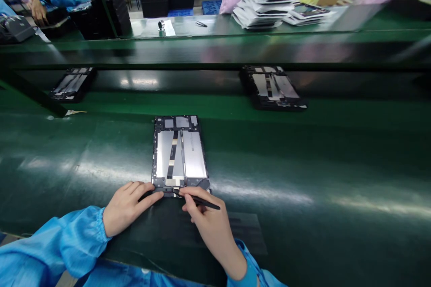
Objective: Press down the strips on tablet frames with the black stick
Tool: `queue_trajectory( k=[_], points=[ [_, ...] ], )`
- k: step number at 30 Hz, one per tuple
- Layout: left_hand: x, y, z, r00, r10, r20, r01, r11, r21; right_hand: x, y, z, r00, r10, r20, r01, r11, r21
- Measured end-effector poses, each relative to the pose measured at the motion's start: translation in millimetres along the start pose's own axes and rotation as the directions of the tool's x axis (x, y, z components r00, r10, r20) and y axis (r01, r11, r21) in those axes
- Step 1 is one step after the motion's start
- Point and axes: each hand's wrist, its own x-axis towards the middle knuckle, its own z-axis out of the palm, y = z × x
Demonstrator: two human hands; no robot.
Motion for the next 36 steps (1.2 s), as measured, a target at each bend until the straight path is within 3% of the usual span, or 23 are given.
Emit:
queue_trajectory(
  k=[5, 11, 15, 19, 23, 26, 31, 36],
  points=[
    [-4.9, -6.5, -1.2, 0.999, 0.036, -0.014, -0.037, 0.999, -0.036, -1.7, -2.3, 0.9, 1.000, -0.013, 0.006, 0.012, 0.997, 0.072],
    [-8.0, -11.4, -3.7, 0.993, 0.071, -0.097, -0.080, 0.993, -0.083, -4.6, -2.5, 10.7, 0.985, -0.075, 0.158, 0.071, 0.997, 0.031],
    [-7.0, -12.8, -1.4, 0.993, 0.078, -0.089, -0.086, 0.993, -0.083, -3.7, -3.5, 15.7, 0.968, -0.126, 0.218, 0.135, 0.990, -0.027],
    [-7.5, -13.5, -1.8, 0.989, 0.075, -0.124, -0.085, 0.994, -0.076, -8.6, -5.7, 15.6, 0.945, -0.018, 0.326, 0.030, 0.999, -0.032],
    [-10.2, -3.2, -5.0, 0.972, 0.139, -0.189, -0.163, 0.980, -0.113, -14.2, -11.8, 5.3, 0.990, -0.009, 0.140, -0.011, 0.989, 0.147],
    [-14.5, 10.7, -4.7, 0.972, 0.199, -0.124, -0.218, 0.961, -0.168, -13.4, -15.5, -2.7, 0.991, 0.078, 0.106, -0.098, 0.973, 0.207],
    [-26.3, 20.4, -2.1, 0.990, 0.131, 0.044, -0.122, 0.979, -0.163, -9.8, -9.3, -2.5, 0.951, 0.262, 0.167, -0.295, 0.930, 0.220],
    [-32.0, 16.3, -0.5, 0.992, 0.119, 0.038, -0.109, 0.971, -0.212, -7.8, -2.6, 8.3, 0.924, 0.310, 0.225, -0.349, 0.924, 0.156]
  ],
)
